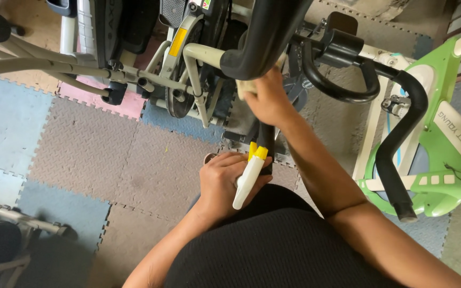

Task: Spray and wipe down gym equipment using a cloth and cleaning solution.

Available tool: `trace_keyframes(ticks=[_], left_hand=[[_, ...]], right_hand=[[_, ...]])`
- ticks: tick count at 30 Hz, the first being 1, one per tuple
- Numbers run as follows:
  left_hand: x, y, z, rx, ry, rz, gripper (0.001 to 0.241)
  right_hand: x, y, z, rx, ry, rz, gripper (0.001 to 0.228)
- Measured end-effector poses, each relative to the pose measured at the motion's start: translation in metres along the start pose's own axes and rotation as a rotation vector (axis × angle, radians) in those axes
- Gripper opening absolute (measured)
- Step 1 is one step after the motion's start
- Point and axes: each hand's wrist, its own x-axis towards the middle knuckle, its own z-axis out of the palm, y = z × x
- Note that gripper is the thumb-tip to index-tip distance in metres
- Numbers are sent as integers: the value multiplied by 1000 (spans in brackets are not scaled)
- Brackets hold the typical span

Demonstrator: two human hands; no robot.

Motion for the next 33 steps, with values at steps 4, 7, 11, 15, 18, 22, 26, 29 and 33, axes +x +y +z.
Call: trace_keyframes(ticks=[4,7,11,15,18,22,26,29,33], left_hand=[[-1,1,0,-9,1,-13,30],[-2,1,0,-4,16,-10,31],[-2,1,1,1,21,-5,31],[-2,2,0,-1,19,-11,30],[-3,4,0,-14,20,-34,31],[-4,4,2,-29,26,-54,31],[-7,3,6,-30,42,-55,33],[-9,2,7,-28,42,-63,34],[-9,2,9,-31,29,-71,34]], right_hand=[[26,-7,2,-138,-61,-109,56],[54,28,21,-80,-335,186,33],[88,109,62,698,-136,271,22],[111,109,42,-304,136,-480,30],[112,144,66,-217,217,-364,29],[122,189,101,584,182,-590,15],[110,196,111,818,324,-6,19],[92,156,85,540,324,124,18],[71,88,39,-668,701,-439,21]])
